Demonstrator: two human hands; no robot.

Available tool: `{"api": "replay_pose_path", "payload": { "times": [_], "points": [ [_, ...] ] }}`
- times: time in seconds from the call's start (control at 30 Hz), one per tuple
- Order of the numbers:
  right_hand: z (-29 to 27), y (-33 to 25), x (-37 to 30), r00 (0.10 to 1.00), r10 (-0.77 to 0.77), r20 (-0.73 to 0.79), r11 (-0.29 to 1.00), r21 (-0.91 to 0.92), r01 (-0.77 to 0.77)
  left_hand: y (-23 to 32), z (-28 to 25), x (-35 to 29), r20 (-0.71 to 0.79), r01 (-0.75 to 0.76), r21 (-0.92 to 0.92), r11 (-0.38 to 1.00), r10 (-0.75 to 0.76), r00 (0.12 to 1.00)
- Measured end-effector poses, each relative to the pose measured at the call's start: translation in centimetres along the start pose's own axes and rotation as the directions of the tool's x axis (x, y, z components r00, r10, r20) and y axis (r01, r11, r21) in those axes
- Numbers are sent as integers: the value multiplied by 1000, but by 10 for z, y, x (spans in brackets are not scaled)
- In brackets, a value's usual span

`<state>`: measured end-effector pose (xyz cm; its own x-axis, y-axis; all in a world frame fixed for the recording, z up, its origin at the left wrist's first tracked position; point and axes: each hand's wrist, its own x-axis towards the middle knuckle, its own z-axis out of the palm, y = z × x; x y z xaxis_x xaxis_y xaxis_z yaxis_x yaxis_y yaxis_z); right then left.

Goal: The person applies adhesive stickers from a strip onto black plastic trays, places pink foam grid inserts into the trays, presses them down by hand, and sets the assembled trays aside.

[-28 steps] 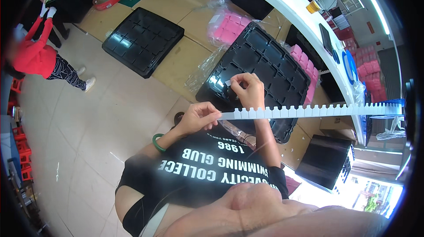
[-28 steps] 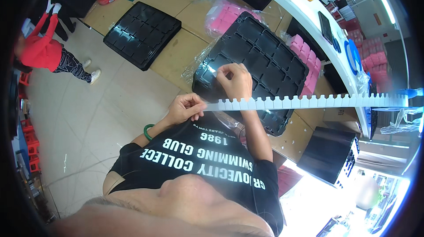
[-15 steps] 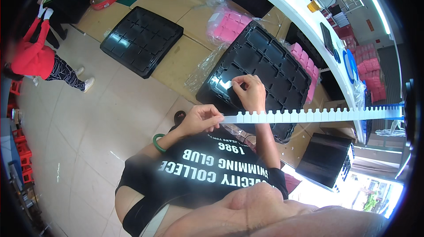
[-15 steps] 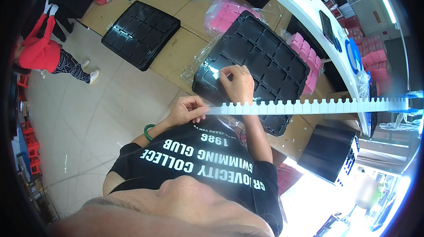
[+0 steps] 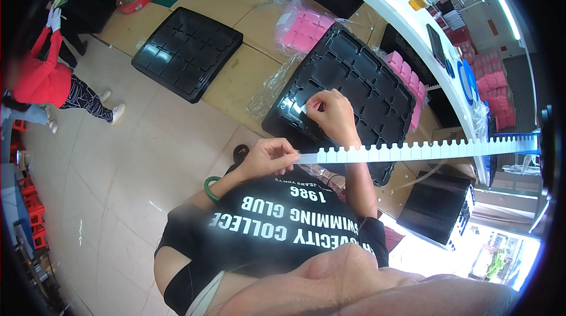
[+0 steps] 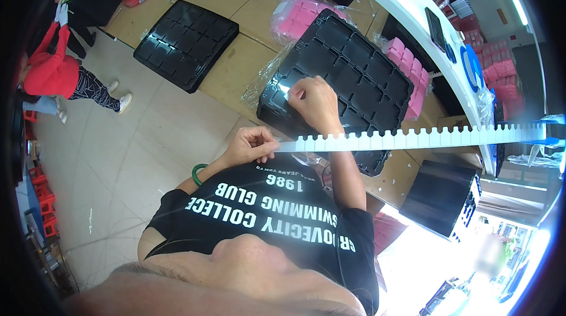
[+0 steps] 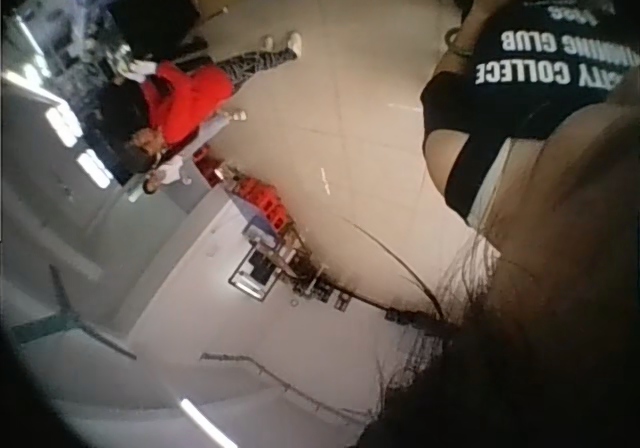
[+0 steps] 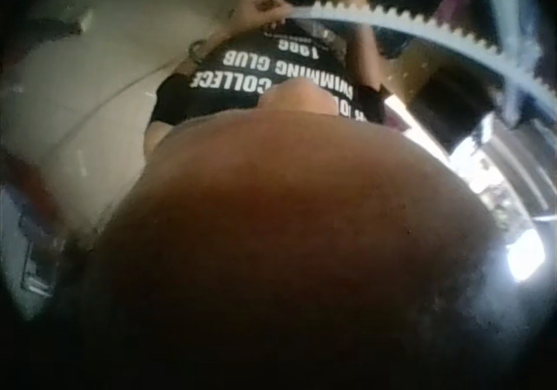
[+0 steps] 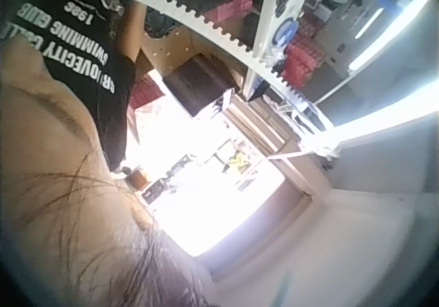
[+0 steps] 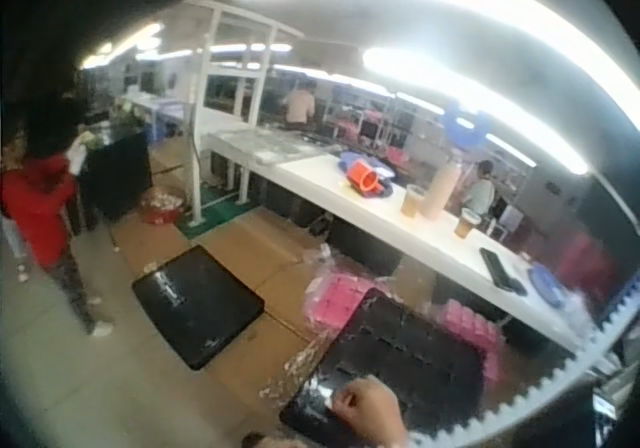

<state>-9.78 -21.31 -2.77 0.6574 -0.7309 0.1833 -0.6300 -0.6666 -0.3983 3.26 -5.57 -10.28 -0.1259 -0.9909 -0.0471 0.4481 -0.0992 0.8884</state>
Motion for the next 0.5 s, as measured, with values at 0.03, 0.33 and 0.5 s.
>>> {"api": "replay_pose_path", "payload": {
  "times": [0.03, 0.33, 0.5],
  "points": [
    [-3, 2, -1, 999, 39, 10, 995, 97, -40, 1, 0, 0, 12, 12, 10, 1000, -12, 1000],
    [-22, 23, -66, 903, 429, -35, 777, 524, -348, 0, -2, 9, 63, -70, -23, 997, 72, 995],
    [-80, 49, -196, 724, 690, -19, 594, 586, -551, 11, -4, 17, 107, 22, 23, 999, -24, 994]
  ]
}}
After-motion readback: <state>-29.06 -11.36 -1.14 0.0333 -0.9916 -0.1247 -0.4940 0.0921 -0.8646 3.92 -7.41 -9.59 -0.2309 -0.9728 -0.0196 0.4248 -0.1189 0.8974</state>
